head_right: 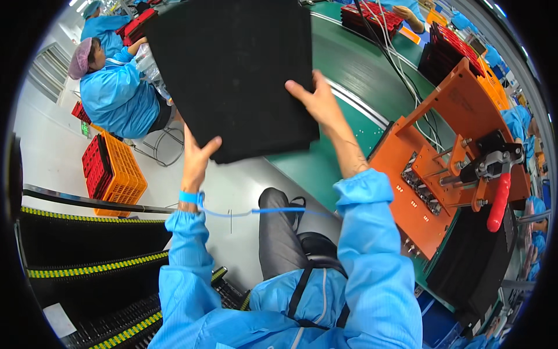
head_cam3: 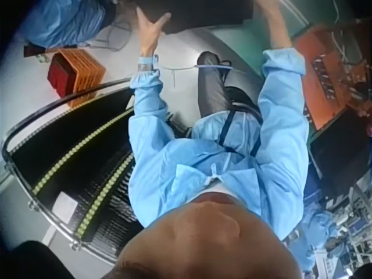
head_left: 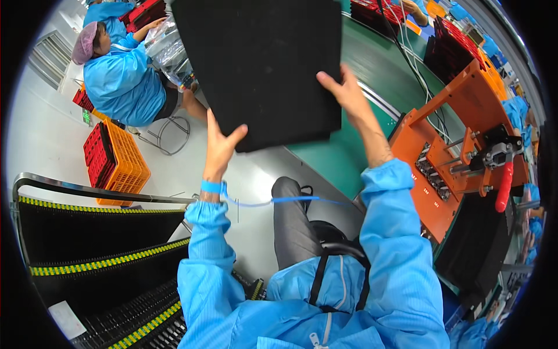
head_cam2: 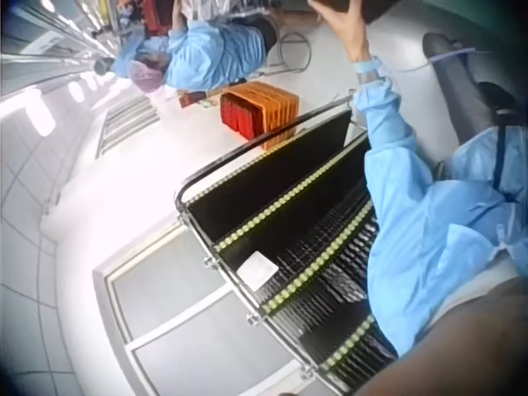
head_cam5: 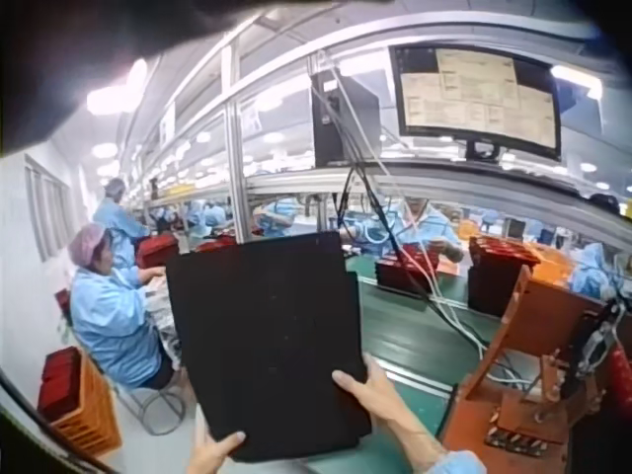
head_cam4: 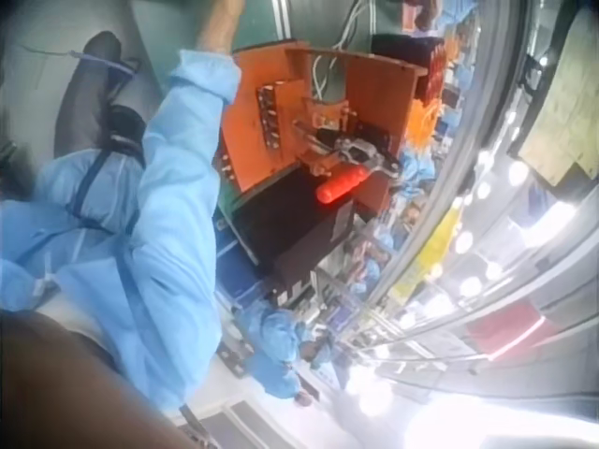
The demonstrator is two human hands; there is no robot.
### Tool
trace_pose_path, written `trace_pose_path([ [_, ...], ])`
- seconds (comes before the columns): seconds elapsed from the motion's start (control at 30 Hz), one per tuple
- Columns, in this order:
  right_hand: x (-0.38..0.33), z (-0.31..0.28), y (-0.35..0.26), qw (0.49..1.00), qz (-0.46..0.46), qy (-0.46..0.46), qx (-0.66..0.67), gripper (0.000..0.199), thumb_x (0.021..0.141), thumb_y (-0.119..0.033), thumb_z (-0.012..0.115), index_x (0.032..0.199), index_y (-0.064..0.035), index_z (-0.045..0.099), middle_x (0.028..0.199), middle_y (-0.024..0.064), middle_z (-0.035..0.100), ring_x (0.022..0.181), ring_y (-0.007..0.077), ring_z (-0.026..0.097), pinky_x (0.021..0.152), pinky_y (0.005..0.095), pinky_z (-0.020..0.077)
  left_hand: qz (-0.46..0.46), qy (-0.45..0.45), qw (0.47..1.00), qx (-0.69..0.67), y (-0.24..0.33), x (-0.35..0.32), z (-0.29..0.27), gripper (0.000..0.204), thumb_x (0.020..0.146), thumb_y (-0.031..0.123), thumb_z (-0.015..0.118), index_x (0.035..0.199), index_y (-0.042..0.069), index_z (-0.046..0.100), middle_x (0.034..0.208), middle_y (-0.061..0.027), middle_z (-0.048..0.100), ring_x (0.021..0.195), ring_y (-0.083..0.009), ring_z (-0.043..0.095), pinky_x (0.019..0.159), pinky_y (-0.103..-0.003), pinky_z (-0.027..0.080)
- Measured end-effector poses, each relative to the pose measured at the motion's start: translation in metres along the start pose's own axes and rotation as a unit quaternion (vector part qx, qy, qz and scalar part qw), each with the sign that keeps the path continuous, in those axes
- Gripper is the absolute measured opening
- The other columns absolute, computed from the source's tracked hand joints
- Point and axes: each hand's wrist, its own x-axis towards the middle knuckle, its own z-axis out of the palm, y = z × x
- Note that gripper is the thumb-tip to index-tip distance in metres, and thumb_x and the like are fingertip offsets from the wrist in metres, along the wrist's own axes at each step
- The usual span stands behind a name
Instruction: Testing and assembling printed circuit boards using a manual testing press.
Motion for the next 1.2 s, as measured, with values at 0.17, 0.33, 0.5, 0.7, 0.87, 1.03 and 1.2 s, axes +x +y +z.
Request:
trace_pose_path([
  [0.17, -0.016, -0.01, 0.006, 0.994, -0.102, 0.043, -0.008, 0.06, 0.083, -0.019, 0.073, 0.13, 0.0025, 0.043, 0.125, 0.0131, 0.055, 0.118, 0.0207, 0.051, 0.102, 0.0331, 0.0389, -0.023, 0.058, 0.991, -0.117, -0.01, 0.037, 0.026, 0.061, 0.081, 0.007, 0.072, 0.133, -0.001, 0.041, 0.122, -0.0118, 0.055, 0.112, -0.0213, 0.054, 0.097, -0.032, 0.045],
  [0.33, -0.022, -0.036, 0.038, 0.998, 0.027, 0.045, -0.03, 0.07, 0.081, -0.017, 0.075, 0.137, -0.0003, 0.036, 0.132, 0.0108, 0.05, 0.124, 0.0217, 0.045, 0.107, 0.0338, 0.0328, -0.007, -0.002, 0.996, -0.087, -0.029, 0.044, 0.045, 0.059, 0.079, 0.004, 0.073, 0.13, 0.0, 0.044, 0.119, -0.0102, 0.058, 0.109, -0.0208, 0.056, 0.096, -0.031, 0.044],
  [0.5, -0.003, -0.028, 0.045, 0.999, 0.03, 0.017, 0.036, 0.069, 0.077, -0.017, 0.078, 0.133, 0.0006, 0.041, 0.126, 0.0115, 0.053, 0.119, 0.0215, 0.049, 0.103, 0.0332, 0.0376, 0.0, 0.017, 0.999, -0.039, -0.053, 0.067, 0.046, 0.063, 0.077, 0.004, 0.074, 0.131, 0.0, 0.043, 0.123, -0.0113, 0.056, 0.113, -0.0235, 0.054, 0.098, -0.034, 0.043],
  [0.7, 0.01, -0.015, 0.076, 0.997, 0.0, 0.078, 0.004, 0.072, 0.078, -0.023, 0.079, 0.134, 0.0023, 0.042, 0.127, 0.0139, 0.055, 0.12, 0.0225, 0.05, 0.103, 0.0335, 0.0382, -0.007, 0.009, 0.998, -0.067, -0.068, 0.073, 0.056, 0.066, 0.084, 0.023, 0.074, 0.135, -0.002, 0.04, 0.129, -0.0121, 0.052, 0.117, -0.0241, 0.05, 0.103, -0.034, 0.038],
  [0.87, 0.007, -0.021, 0.073, 0.99, 0.002, 0.138, -0.031, 0.071, 0.077, -0.033, 0.079, 0.126, 0.0074, 0.046, 0.116, 0.0184, 0.061, 0.107, 0.0247, 0.061, 0.092, 0.0339, 0.0478, -0.067, -0.013, 0.991, -0.119, -0.048, 0.057, 0.06, 0.069, 0.086, 0.022, 0.071, 0.14, -0.002, 0.034, 0.132, -0.0156, 0.049, 0.117, -0.0247, 0.052, 0.099, -0.034, 0.044],
  [1.03, 0.007, -0.053, 0.057, 0.99, 0.063, 0.043, -0.119, 0.077, 0.08, -0.04, 0.074, 0.131, 0.0079, 0.041, 0.119, 0.0241, 0.059, 0.107, 0.03, 0.061, 0.091, 0.0367, 0.0488, -0.17, 0.015, 0.966, -0.196, -0.021, 0.017, 0.081, 0.067, 0.09, 0.018, 0.066, 0.139, 0.0, 0.024, 0.128, -0.0183, 0.048, 0.113, -0.0258, 0.054, 0.092, -0.035, 0.05],
  [1.2, 0.016, -0.049, 0.105, 0.902, -0.014, 0.094, -0.421, 0.079, 0.081, -0.037, 0.069, 0.136, 0.0107, 0.037, 0.131, 0.0332, 0.048, 0.126, 0.0426, 0.044, 0.106, 0.0457, 0.0354, -0.117, 0.141, 0.981, -0.071, -0.097, -0.004, 0.102, 0.06, 0.087, 0.014, 0.068, 0.134, -0.005, 0.035, 0.132, -0.0203, 0.049, 0.117, -0.0274, 0.053, 0.095, -0.037, 0.046],
])
